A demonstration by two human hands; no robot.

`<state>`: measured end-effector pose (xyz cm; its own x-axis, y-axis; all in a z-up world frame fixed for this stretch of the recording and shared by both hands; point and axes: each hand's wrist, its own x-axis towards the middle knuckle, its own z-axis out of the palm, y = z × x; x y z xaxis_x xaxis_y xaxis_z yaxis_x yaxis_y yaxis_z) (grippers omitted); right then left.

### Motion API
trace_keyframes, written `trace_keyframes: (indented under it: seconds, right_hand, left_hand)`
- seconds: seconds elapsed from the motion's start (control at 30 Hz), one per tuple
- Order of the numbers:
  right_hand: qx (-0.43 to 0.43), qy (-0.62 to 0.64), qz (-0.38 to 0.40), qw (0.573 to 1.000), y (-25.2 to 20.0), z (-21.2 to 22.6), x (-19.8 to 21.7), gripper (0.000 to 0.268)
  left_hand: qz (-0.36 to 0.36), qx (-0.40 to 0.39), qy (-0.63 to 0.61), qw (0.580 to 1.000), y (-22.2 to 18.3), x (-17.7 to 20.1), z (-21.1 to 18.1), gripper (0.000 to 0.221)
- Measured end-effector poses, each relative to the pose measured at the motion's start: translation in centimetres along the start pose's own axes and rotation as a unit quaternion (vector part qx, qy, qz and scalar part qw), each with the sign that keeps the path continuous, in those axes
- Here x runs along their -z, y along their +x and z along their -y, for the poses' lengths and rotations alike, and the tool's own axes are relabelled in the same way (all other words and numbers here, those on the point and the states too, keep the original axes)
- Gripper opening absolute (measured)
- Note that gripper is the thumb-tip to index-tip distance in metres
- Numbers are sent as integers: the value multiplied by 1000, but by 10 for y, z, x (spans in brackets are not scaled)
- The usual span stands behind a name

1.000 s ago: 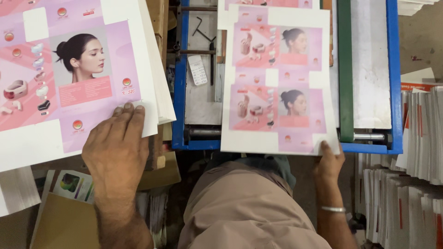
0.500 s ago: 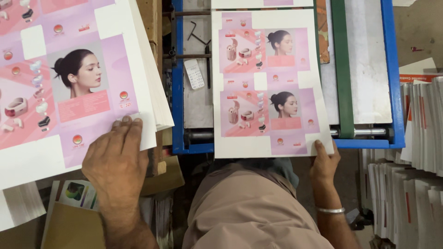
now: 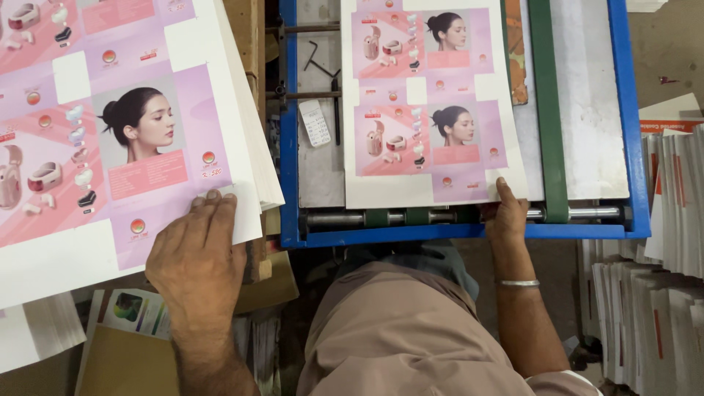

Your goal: The person picks up sheets of printed paper from a stack and feeds them into the rollers of a printing or finishing machine.

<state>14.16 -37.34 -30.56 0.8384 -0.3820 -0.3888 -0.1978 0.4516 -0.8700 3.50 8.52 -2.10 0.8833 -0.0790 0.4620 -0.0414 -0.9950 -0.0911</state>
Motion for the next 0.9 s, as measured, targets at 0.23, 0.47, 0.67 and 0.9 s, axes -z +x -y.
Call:
trace_keyframes:
  seconds: [0.23,0.47,0.67,0.9]
  right_hand:
    - [-44,-32,24,998,2,3,10,38]
    - [-33,1,46,998,-17,0,14,34]
    - [-55,-39,67,995,-38,15,-10,33]
    - [-63,-62,146,985,-61,29,-43,38]
  left_hand:
    - [9,7,-15,1000,1,5,-2,32]
    - [45,6,-36,998,1,6,-4,46]
    - [38,-31,-53,997,5,22,13,51]
    - [32,45,-90,994,-7,13,15,49]
